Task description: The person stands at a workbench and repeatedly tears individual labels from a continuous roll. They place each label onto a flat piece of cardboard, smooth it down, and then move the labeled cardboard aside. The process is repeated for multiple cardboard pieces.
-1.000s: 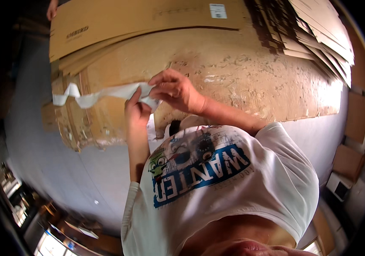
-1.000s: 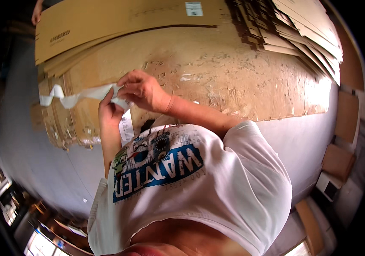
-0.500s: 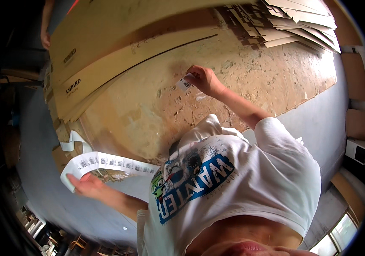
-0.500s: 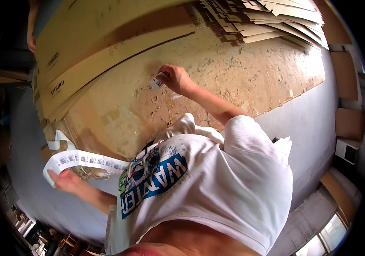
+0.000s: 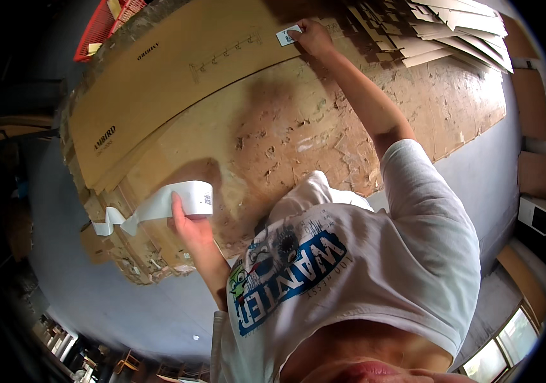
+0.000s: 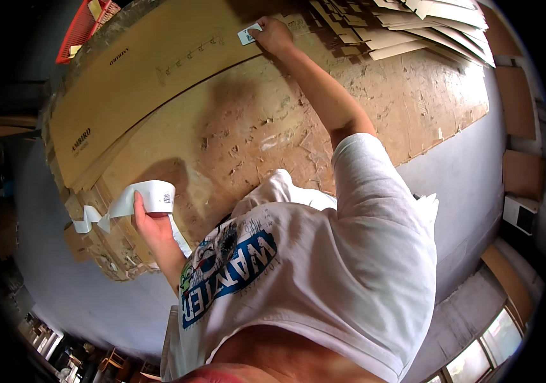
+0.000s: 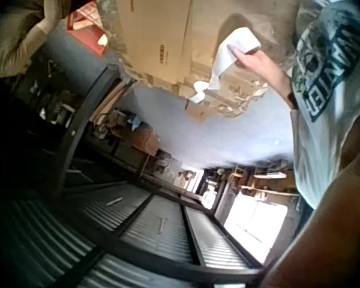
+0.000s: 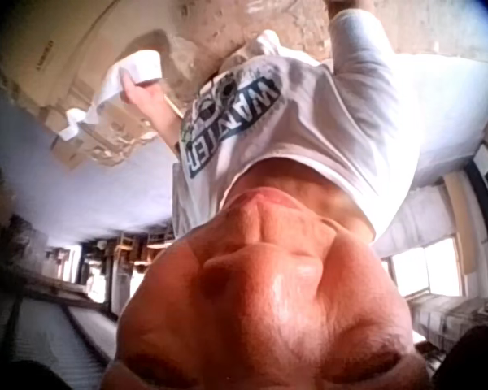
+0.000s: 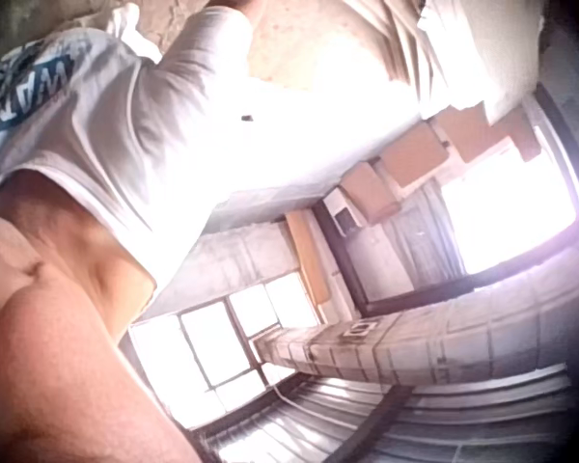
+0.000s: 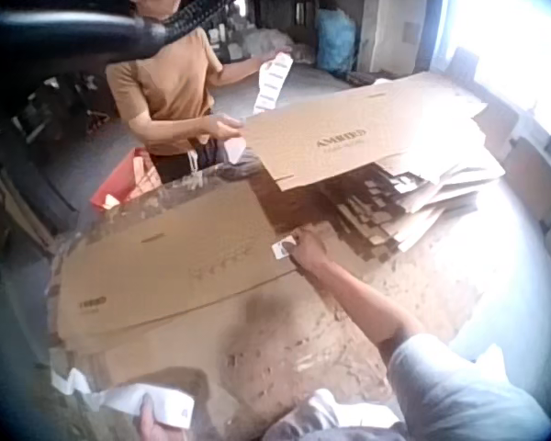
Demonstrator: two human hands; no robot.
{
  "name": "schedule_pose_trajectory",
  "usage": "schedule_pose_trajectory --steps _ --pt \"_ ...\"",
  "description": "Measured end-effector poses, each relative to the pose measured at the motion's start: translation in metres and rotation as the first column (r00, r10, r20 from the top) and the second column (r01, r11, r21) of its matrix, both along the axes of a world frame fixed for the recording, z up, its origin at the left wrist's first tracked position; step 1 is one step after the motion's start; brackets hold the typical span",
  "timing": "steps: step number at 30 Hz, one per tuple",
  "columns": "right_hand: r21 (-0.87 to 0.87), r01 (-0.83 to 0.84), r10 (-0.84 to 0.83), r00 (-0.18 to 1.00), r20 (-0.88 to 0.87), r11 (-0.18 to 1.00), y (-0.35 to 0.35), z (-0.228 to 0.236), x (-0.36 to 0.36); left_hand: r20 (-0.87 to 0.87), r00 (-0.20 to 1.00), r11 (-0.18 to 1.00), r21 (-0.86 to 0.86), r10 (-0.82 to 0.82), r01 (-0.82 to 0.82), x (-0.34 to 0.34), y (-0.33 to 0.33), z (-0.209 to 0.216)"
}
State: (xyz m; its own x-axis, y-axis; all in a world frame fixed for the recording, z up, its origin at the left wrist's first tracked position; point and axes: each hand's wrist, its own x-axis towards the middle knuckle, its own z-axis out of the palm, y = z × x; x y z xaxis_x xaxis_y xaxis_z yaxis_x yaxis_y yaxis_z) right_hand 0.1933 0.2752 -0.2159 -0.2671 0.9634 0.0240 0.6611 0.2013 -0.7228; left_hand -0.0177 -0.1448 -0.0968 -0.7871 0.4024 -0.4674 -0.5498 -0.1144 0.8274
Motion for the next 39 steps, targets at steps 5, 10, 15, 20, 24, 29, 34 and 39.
schedule_pose_trajectory --steps 5,10,15,20,24,29,34,39 --pt "-0.039 -0.001 0.004 0.997 0.078 0.999 0.005 -0.001 -0.005 -0.008 1.0 1.0 -0.019 -0.018 0.018 -0.002 0.004 -0.004" --pt "-0.083 0.022 -0.01 0.989 0.147 0.996 0.003 0.004 -0.007 0.011 1.0 0.997 -0.077 -0.026 0.026 0.009 0.009 -0.006" --pt "-0.069 0.051 -0.035 0.974 0.222 0.996 -0.002 0.009 -0.011 -0.003 1.0 0.998 -0.053 -0.016 0.016 0.012 0.018 0.0" --pt "-0.024 0.046 -0.037 0.958 0.283 0.999 -0.008 0.015 -0.013 0.007 0.999 0.999 -0.035 -0.037 0.037 0.01 0.02 0.0" --pt "0.019 0.006 -0.014 0.894 0.448 1.0 -0.011 0.02 -0.021 0.005 1.0 0.998 -0.055 -0.025 0.025 0.012 0.018 0.0" --pt "0.133 0.065 -0.124 0.856 0.501 0.989 -0.007 0.022 -0.005 -0.002 1.0 0.999 -0.035 0.002 -0.002 0.01 0.007 0.005" --pt "0.231 0.079 -0.19 0.839 0.511 0.97 0.002 0.002 0.007 0.012 1.0 1.0 0.007 0.01 -0.01 0.007 -0.01 -0.005" --pt "0.297 -0.098 -0.144 0.706 0.693 0.95 -0.041 0.038 -0.02 0.005 1.0 0.998 0.068 -0.004 0.004 0.015 -0.013 0.008"
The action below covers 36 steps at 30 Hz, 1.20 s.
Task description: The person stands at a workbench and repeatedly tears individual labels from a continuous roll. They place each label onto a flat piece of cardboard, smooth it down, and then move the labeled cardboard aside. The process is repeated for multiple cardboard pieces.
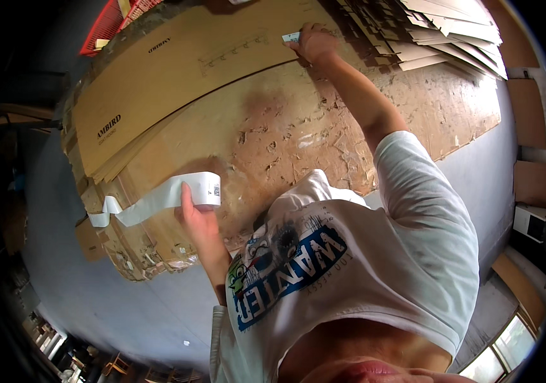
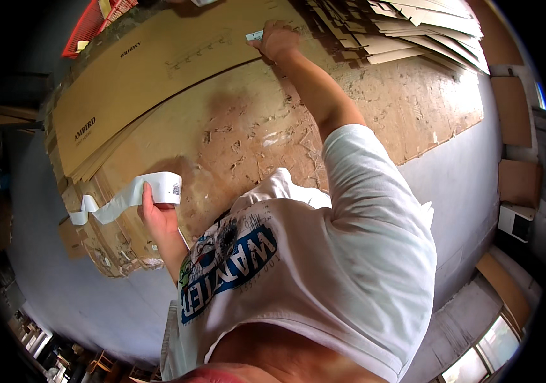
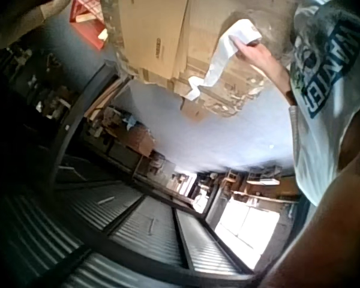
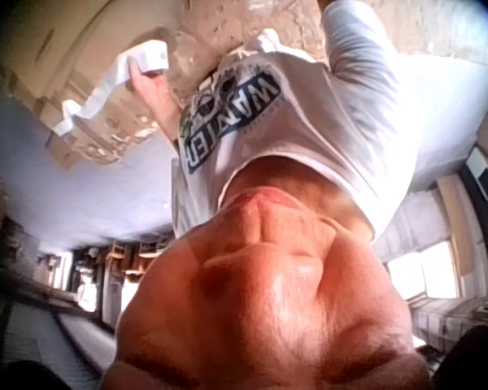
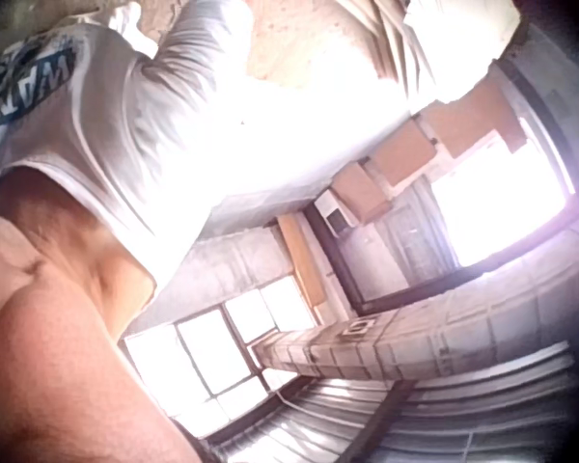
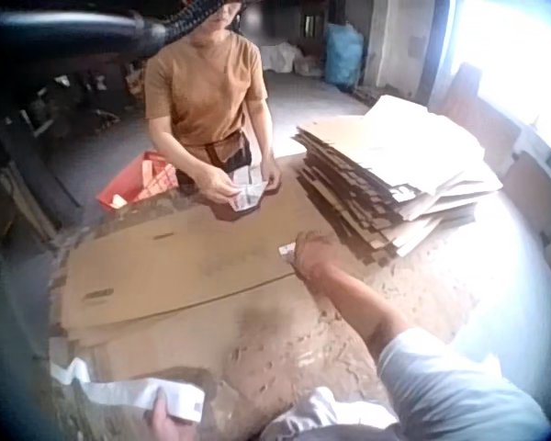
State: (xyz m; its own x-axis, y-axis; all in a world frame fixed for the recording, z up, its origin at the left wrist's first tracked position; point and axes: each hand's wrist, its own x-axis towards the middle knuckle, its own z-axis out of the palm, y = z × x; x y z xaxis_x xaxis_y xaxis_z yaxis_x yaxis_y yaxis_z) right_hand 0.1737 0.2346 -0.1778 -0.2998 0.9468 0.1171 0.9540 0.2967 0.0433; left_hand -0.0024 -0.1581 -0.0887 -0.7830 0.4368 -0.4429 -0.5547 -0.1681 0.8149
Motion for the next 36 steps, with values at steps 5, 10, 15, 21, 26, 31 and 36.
schedule_pose_trajectory --steps 5,10,15,21,26,31,36 --pt "-0.026 -0.022 0.013 0.946 -0.325 0.999 -0.018 0.008 0.025 0.001 1.0 0.996 0.087 -0.015 0.015 -0.007 -0.014 0.004" --pt "-0.256 -0.834 0.091 0.341 -0.936 0.489 -0.185 0.075 -0.023 0.029 0.982 0.977 0.115 -0.186 0.181 -0.006 -0.004 0.006" --pt "-0.311 -0.946 -0.285 0.274 -0.919 0.094 -0.274 0.123 -0.043 -0.015 0.975 0.97 0.107 -0.22 0.22 -0.011 0.006 0.032" --pt "-0.287 -0.946 -0.362 0.216 -0.907 0.154 -0.281 0.131 -0.052 0.222 0.893 0.907 0.258 -0.392 0.334 -0.009 -0.011 0.036" --pt "-0.342 -0.928 -0.203 0.31 -0.929 0.147 -0.286 0.144 -0.051 0.227 0.89 0.897 0.306 -0.395 0.32 -0.007 -0.02 0.025" --pt "-0.379 -0.901 -0.145 0.355 -0.923 0.209 -0.29 0.134 -0.054 0.188 0.862 0.863 0.297 -0.472 0.408 -0.01 -0.02 0.022" --pt "-0.401 -0.886 -0.08 0.393 -0.916 0.233 -0.286 0.138 -0.052 0.252 0.845 0.864 0.321 -0.472 0.387 -0.008 -0.018 0.016"
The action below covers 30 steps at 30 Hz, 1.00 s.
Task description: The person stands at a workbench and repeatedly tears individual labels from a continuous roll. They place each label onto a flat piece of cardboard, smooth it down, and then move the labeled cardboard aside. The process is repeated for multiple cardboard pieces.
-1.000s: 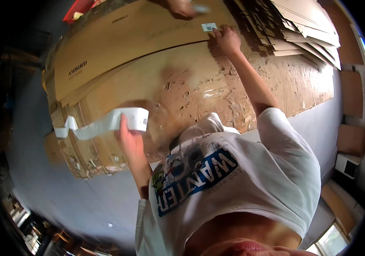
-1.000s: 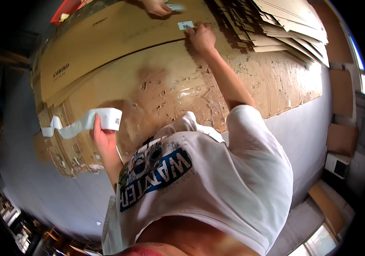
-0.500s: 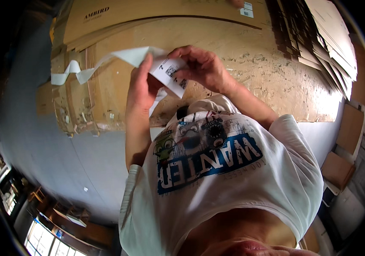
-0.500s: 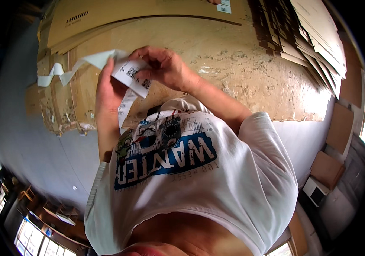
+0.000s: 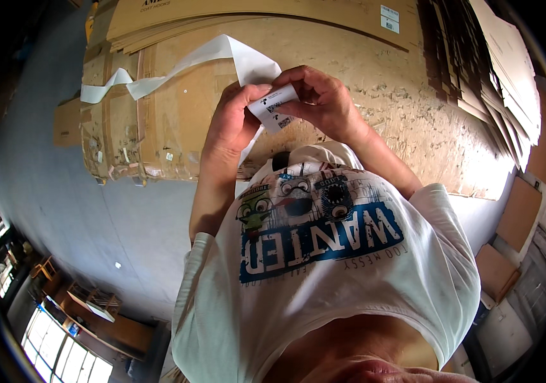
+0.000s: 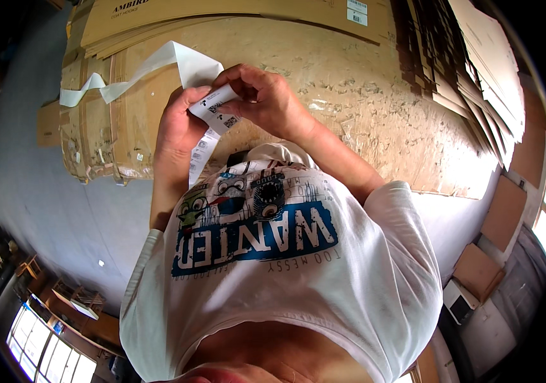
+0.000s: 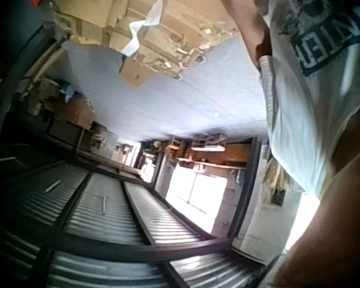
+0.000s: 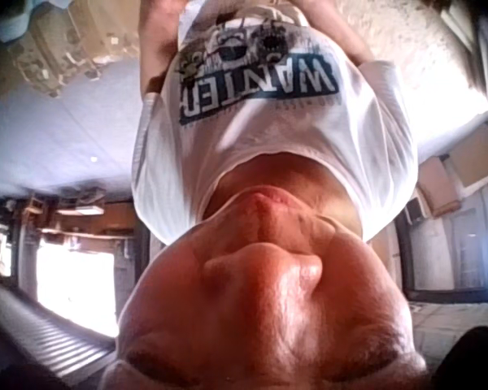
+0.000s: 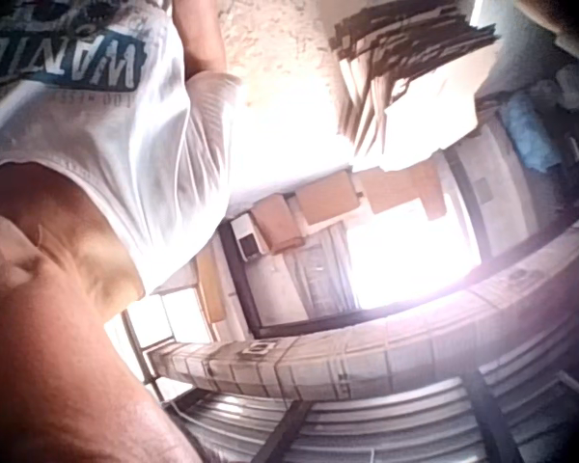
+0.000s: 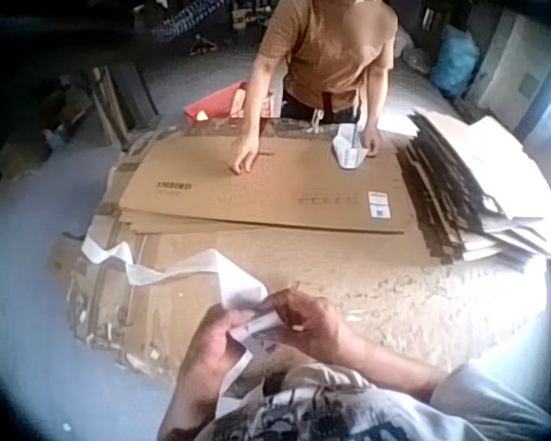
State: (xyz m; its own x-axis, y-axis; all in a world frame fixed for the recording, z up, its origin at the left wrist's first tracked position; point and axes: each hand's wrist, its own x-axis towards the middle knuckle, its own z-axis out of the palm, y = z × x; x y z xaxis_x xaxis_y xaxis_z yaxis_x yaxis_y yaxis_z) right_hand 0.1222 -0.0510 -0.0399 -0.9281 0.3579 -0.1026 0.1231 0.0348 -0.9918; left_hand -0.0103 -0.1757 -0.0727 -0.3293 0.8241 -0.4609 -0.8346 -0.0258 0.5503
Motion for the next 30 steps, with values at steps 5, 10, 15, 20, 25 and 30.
schedule_pose_trajectory --steps 5,10,15,20,25,30 --pt "-0.059 0.119 -0.123 0.99 -0.07 0.991 -0.001 -0.01 0.003 0.125 0.992 0.997 -0.074 0.036 -0.027 0.003 0.009 0.0" --pt "0.394 0.162 -0.073 0.97 -0.231 0.905 0.007 -0.012 0.007 -0.036 0.999 0.99 -0.142 0.009 -0.014 -0.001 0.015 -0.027" --pt "0.296 0.231 -0.154 0.953 -0.262 0.927 0.019 -0.027 0.009 0.115 0.991 0.988 -0.145 0.063 -0.046 -0.001 0.033 -0.049" --pt "0.474 0.473 -0.372 0.88 -0.295 0.743 0.077 -0.03 0.035 0.005 0.95 0.929 -0.211 0.312 -0.304 -0.026 0.02 -0.084" --pt "0.855 0.443 -0.834 0.551 -0.022 0.27 0.198 -0.094 0.096 -0.044 0.939 0.905 -0.254 0.342 -0.342 -0.036 0.014 -0.074" --pt "0.717 0.584 -0.906 0.391 0.161 0.379 0.251 -0.138 0.106 -0.045 0.957 0.913 -0.29 0.287 -0.287 -0.033 0.034 -0.069"
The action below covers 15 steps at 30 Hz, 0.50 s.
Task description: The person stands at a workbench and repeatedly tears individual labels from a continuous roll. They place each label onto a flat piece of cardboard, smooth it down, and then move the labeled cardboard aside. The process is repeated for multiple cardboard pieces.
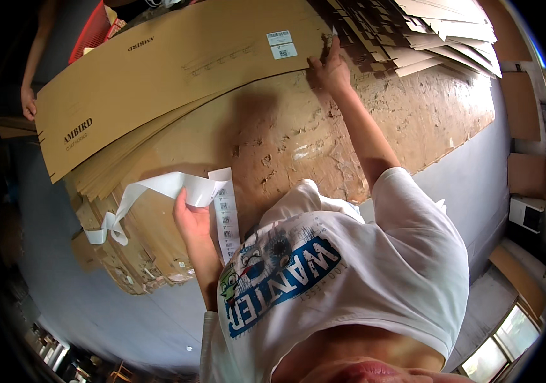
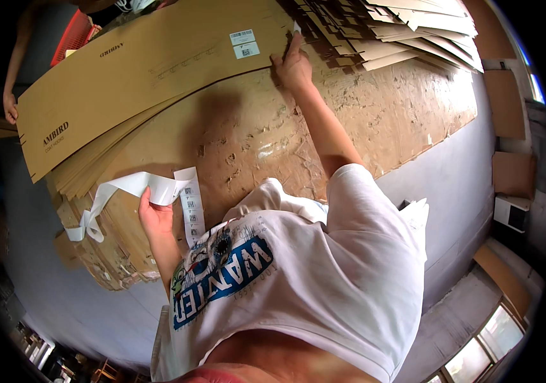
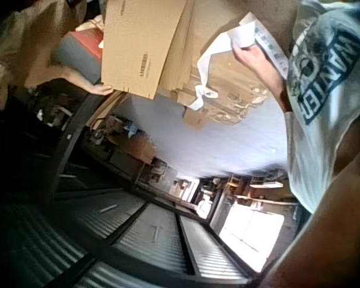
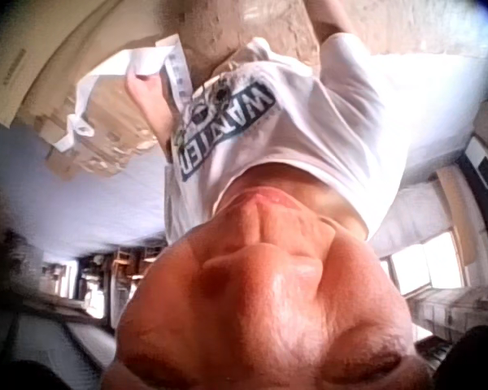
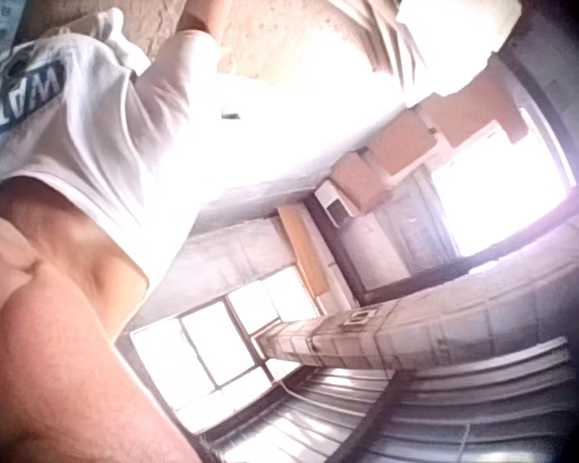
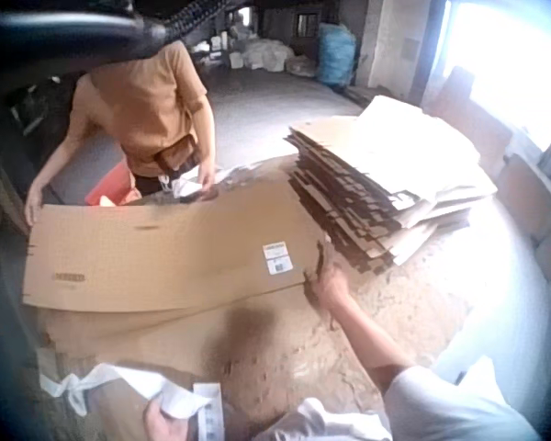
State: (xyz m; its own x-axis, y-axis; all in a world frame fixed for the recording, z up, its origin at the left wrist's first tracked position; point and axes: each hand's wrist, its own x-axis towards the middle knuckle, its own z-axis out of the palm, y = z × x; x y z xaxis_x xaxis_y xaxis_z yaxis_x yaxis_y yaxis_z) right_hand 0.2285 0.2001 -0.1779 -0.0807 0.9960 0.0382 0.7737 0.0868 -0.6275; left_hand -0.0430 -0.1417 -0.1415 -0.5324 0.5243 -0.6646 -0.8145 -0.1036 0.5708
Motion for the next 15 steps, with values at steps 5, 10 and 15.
schedule_pose_trajectory --steps 5,10,15 --pt "0.349 0.051 -0.001 0.99 -0.142 0.936 -0.025 -0.003 0.001 -0.04 0.999 1.0 -0.02 -0.002 0.002 0.005 0.007 0.003" --pt "-0.061 0.21 -0.188 0.663 -0.725 0.976 -0.102 -0.018 0.025 -0.039 0.999 1.0 -0.012 0.004 -0.004 0.006 -0.005 -0.007" --pt "-0.354 0.135 -0.367 0.553 -0.748 0.925 -0.16 -0.034 0.04 -0.014 1.0 1.0 -0.01 -0.026 0.026 0.01 -0.008 -0.008"
